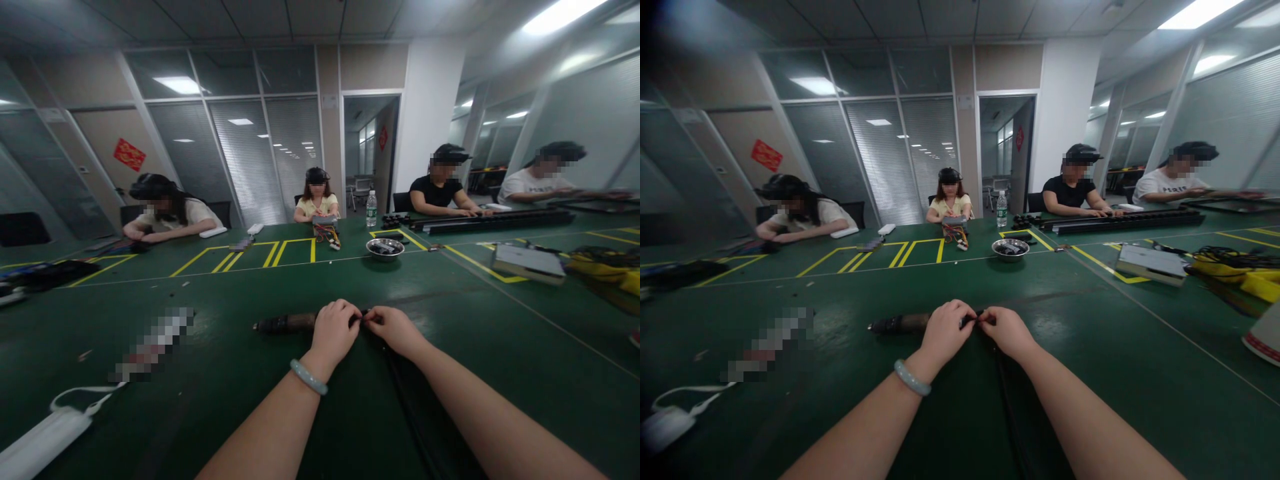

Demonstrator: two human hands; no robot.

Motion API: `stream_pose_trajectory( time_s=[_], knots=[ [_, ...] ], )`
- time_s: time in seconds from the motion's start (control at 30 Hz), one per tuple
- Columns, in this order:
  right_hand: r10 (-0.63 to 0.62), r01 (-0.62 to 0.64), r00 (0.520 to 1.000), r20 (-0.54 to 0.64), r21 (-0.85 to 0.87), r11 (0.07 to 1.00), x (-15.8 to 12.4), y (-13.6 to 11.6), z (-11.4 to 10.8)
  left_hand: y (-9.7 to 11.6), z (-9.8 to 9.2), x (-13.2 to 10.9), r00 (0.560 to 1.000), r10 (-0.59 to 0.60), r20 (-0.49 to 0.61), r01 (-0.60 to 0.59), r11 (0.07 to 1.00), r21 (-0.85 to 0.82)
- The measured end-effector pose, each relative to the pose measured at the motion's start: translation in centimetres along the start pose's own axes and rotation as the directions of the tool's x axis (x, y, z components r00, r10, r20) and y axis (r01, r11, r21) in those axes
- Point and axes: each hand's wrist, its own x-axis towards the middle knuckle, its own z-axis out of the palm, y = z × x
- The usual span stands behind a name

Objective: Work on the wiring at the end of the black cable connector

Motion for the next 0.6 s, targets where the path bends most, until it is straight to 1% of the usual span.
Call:
stream_pose_trajectory(
  time_s=[0.4, 0.6],
  knots=[
    [0.0, 0.0, 1.0, 0.008, -0.005, 1.0, -0.15, -0.26, -0.05, -0.14, 0.38, -0.15, 1.0, 0.027, 0.01, -0.027, 0.999, 0.04],
    [0.003, -0.004, 1.0, -0.013, -0.025, 1.0, 0.02, -0.02, 0.12, -0.09, 0.36, -0.12, 0.999, 0.032, 0.001, -0.032, 0.999, 0.044]
  ],
)
